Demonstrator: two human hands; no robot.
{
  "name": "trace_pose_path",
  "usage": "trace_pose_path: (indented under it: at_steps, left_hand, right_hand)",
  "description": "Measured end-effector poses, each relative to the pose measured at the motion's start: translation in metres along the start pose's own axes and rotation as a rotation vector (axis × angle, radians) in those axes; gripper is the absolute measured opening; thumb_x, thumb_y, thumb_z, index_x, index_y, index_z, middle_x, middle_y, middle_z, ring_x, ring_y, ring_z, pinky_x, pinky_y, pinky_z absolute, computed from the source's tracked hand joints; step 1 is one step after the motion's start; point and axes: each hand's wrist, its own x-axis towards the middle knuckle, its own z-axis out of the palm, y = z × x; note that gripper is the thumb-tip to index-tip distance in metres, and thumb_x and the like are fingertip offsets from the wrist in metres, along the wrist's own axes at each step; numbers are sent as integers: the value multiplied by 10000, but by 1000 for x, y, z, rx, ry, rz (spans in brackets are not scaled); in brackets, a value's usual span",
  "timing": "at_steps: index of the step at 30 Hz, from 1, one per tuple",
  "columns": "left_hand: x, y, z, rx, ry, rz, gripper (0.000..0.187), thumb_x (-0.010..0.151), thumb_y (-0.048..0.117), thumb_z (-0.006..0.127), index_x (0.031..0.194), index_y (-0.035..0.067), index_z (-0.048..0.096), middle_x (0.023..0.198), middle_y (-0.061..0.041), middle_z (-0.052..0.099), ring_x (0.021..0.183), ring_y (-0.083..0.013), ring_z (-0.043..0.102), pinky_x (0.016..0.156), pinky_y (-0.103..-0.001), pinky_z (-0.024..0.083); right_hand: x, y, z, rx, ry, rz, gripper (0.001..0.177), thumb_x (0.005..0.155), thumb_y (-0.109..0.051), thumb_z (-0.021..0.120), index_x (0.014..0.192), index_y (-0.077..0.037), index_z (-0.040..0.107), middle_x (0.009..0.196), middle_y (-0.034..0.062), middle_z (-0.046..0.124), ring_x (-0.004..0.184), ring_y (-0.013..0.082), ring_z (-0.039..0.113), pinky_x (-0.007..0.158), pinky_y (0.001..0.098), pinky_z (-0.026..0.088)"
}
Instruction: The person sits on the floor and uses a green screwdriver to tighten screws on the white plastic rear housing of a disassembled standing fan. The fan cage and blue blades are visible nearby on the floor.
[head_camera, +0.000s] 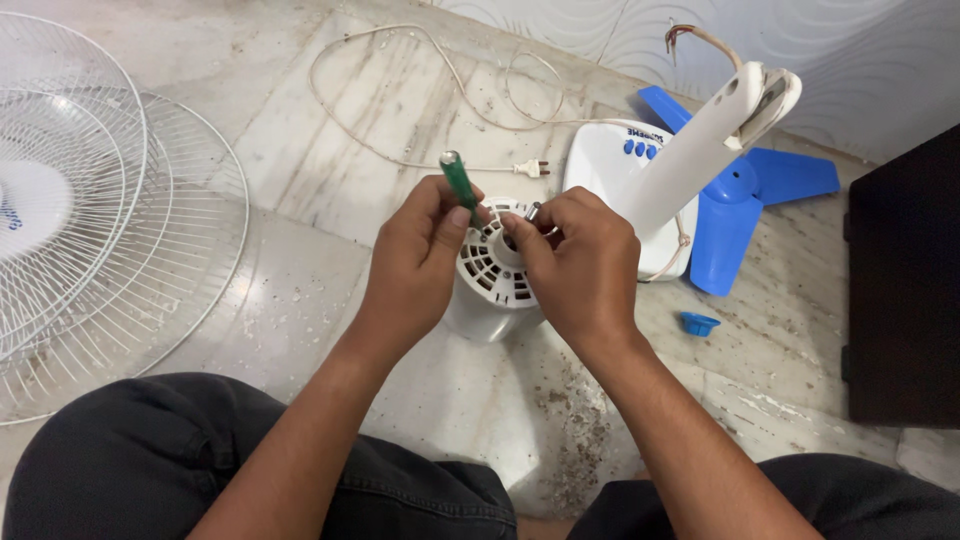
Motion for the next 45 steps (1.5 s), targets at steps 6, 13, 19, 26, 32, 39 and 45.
trace_pose_path:
  at_steps: [6, 13, 19, 26, 32, 39, 45]
  left_hand:
    - [2, -4, 0, -92, -17, -10, 163, 1086, 89, 481, 1164, 7, 598, 1042, -45, 701, 1021, -103, 660, 965, -278, 539]
    - [3, -3, 1, -92, -19, -20, 168, 1085, 107, 503, 1161, 9, 616, 1017, -46, 714, 991, -94, 670, 929, -271, 548]
    - [3, -2, 3, -22, 24, 26, 165, 1071, 92, 531, 1170, 8, 632, 980, -51, 728, 948, -97, 691, 887, -267, 562]
    - [-2, -1, 10, -5, 104, 93, 161, 1089, 94, 526, 1175, -18, 604, 957, -77, 719, 937, -124, 721, 872, -291, 605]
    - [-2, -2, 14, -104, 144, 95, 182, 1107, 109, 503, 1210, -20, 579, 1031, -103, 721, 991, -149, 721, 937, -324, 632]
    - [-2, -1, 12, -183, 186, -2, 219, 1085, 88, 482, 1266, -22, 537, 1112, -129, 699, 1024, -185, 745, 926, -336, 616]
    - [0, 1, 16, -209, 185, 29, 212, 1083, 84, 475, 1257, -22, 537, 1102, -119, 686, 1041, -188, 728, 960, -346, 630]
  right_hand:
    - [7, 5, -4, 11, -50, 69, 301, 850, -207, 850, 734, 18, 689, 707, 121, 653, 547, 239, 621, 499, 371, 461]
    - [8, 7, -6, 22, -51, 77, 291, 859, -221, 842, 742, 8, 704, 722, 106, 672, 554, 223, 643, 506, 356, 478]
    - [10, 7, -6, 7, -68, 80, 285, 848, -231, 845, 746, 1, 713, 730, 106, 681, 564, 226, 656, 512, 359, 486]
    - [15, 14, -11, -33, -60, 155, 274, 878, -252, 803, 768, -8, 743, 751, 127, 700, 588, 254, 662, 559, 393, 503]
    - [24, 24, -16, -45, -90, 241, 334, 881, -301, 798, 733, -6, 747, 712, 132, 706, 539, 243, 649, 544, 381, 495]
    - [32, 31, -22, 38, -168, 471, 279, 898, -333, 743, 809, -74, 799, 586, 67, 715, 474, 149, 659, 492, 320, 503]
    - [35, 36, -27, 17, -200, 552, 278, 905, -329, 724, 817, -80, 808, 598, 71, 726, 501, 152, 684, 507, 314, 517]
